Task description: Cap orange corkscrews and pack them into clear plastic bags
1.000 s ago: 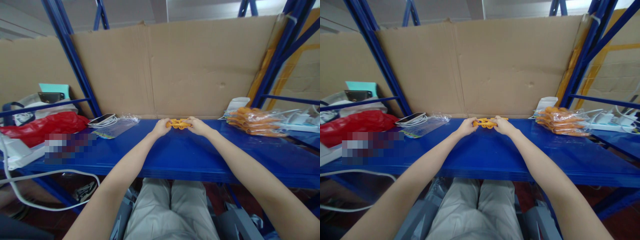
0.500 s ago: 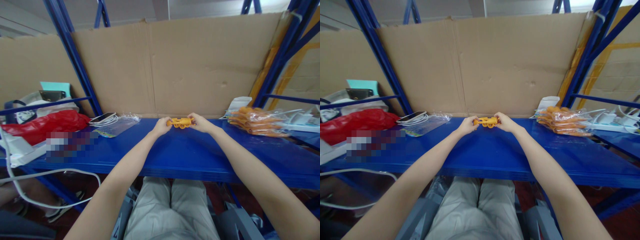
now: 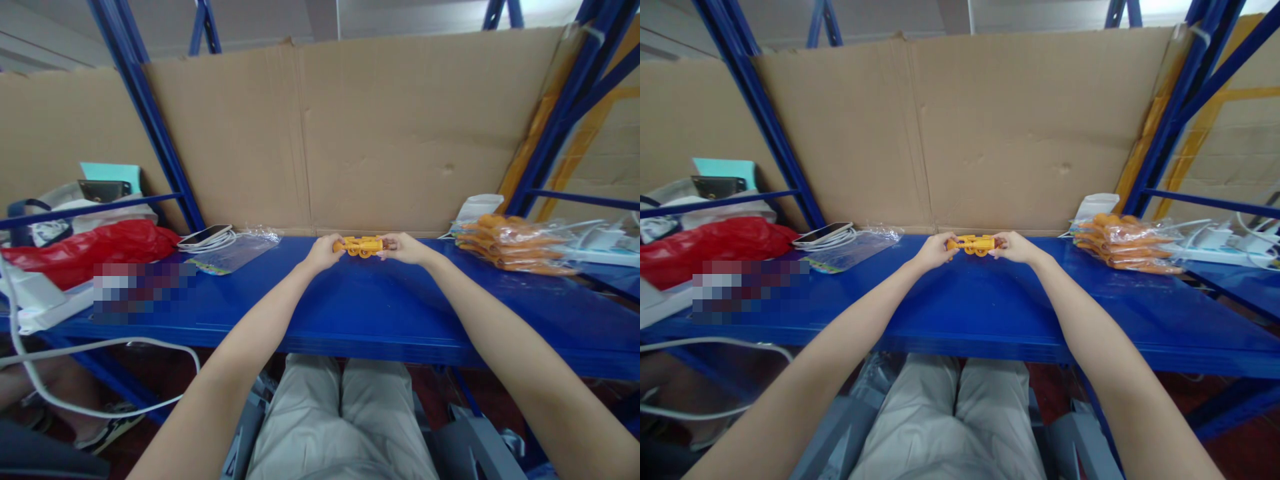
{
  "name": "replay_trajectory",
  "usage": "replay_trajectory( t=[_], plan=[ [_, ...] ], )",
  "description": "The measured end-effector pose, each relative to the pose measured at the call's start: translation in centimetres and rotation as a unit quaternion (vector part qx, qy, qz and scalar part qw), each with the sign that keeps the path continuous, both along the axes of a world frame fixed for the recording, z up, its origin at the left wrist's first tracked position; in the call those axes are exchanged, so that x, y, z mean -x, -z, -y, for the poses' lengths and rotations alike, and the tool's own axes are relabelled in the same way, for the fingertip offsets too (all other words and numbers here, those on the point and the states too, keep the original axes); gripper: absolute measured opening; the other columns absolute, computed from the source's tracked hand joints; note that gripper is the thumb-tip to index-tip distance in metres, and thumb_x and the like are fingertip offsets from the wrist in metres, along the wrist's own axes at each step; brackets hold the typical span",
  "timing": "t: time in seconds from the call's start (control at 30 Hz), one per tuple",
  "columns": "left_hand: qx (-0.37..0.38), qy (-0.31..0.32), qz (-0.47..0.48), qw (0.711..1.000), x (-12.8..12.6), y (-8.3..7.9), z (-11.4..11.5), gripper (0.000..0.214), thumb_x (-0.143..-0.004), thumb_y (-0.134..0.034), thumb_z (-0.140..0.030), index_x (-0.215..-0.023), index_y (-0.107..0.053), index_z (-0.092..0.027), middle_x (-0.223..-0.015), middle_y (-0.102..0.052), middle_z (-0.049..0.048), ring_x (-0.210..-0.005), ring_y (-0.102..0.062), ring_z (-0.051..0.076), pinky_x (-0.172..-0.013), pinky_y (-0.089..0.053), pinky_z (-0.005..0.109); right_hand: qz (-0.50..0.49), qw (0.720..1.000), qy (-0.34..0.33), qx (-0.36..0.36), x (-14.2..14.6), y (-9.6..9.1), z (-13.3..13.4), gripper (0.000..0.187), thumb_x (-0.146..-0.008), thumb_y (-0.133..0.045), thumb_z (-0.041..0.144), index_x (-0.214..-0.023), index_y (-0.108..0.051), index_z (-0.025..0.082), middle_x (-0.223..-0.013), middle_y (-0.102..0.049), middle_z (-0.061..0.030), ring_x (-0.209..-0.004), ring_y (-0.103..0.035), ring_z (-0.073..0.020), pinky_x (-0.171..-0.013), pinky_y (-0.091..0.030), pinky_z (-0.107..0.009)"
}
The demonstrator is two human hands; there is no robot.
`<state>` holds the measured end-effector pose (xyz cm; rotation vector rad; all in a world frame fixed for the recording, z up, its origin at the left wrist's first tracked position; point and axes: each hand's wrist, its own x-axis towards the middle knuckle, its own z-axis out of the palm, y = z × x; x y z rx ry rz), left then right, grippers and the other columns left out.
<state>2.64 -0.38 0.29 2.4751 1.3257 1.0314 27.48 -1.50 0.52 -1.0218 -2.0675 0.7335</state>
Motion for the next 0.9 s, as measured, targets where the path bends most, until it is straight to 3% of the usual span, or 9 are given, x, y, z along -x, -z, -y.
replay_trajectory(
  t=[0.33, 0.5, 0.63, 0.8, 0.9],
  plan=[
    [0.077, -0.023, 0.024, 0.997, -0.4, -0.3, 0.9, 0.021, -0.078, -0.06, -0.01, -0.099, -0.06, -0.012, -0.057, -0.056, -0.0041, -0.046, -0.054, 0.008, -0.052, -0.046, 0.02, 0.027, 0.995, 0.066, -0.076, 0.8, 0.3, 0.2, 0.034, -0.067, -0.071, 0.018, -0.099, -0.058, 0.018, -0.092, -0.067, -0.0052, -0.071, -0.063, -0.0138, -0.067, -0.053, -0.028],
    [0.036, -0.021, 0.012, 0.999, -0.1, -0.4, 0.7, 0.021, -0.076, -0.064, -0.012, -0.097, -0.061, -0.013, -0.061, -0.061, -0.0014, -0.05, -0.057, 0.01, -0.059, -0.047, 0.023, 0.019, 0.999, 0.024, 0.013, 1.0, 0.0, 0.8, 0.025, -0.076, -0.067, 0.032, -0.091, -0.06, 0.014, -0.08, -0.068, -0.0063, -0.06, -0.061, -0.0123, -0.059, -0.051, -0.026],
    [0.013, -0.011, 0.007, 1.0, 0.0, -0.2, 0.3, 0.021, -0.075, -0.065, -0.014, -0.096, -0.062, -0.014, -0.068, -0.065, 0.001, -0.058, -0.062, 0.012, -0.067, -0.049, 0.025, 0.031, 0.996, 0.033, 0.078, 1.1, -0.7, 1.3, 0.03, -0.084, -0.059, 0.044, -0.082, -0.062, 0.013, -0.072, -0.068, -0.0066, -0.051, -0.058, -0.0099, -0.05, -0.046, -0.022],
    [0.003, -0.003, 0.001, 1.0, 0.1, -0.1, 0.2, 0.021, -0.075, -0.066, -0.014, -0.095, -0.062, -0.014, -0.069, -0.066, 0.0017, -0.062, -0.063, 0.012, -0.069, -0.049, 0.025, 0.016, 0.992, 0.045, 0.118, 1.5, -0.9, 1.8, 0.028, -0.088, -0.056, 0.038, -0.079, -0.061, 0.013, -0.07, -0.068, -0.0062, -0.048, -0.056, -0.0076, -0.045, -0.041, -0.018],
    [0.004, -0.006, 0.004, 1.0, 0.0, -0.2, 0.2, 0.02, -0.075, -0.066, -0.013, -0.095, -0.062, -0.014, -0.068, -0.066, 0.001, -0.06, -0.062, 0.012, -0.068, -0.049, 0.024, -0.01, 0.991, 0.057, 0.117, 1.6, -0.7, 1.8, 0.019, -0.086, -0.06, 0.033, -0.089, -0.06, 0.013, -0.072, -0.068, -0.0046, -0.048, -0.055, -0.0071, -0.044, -0.041, -0.018]
  ],
)
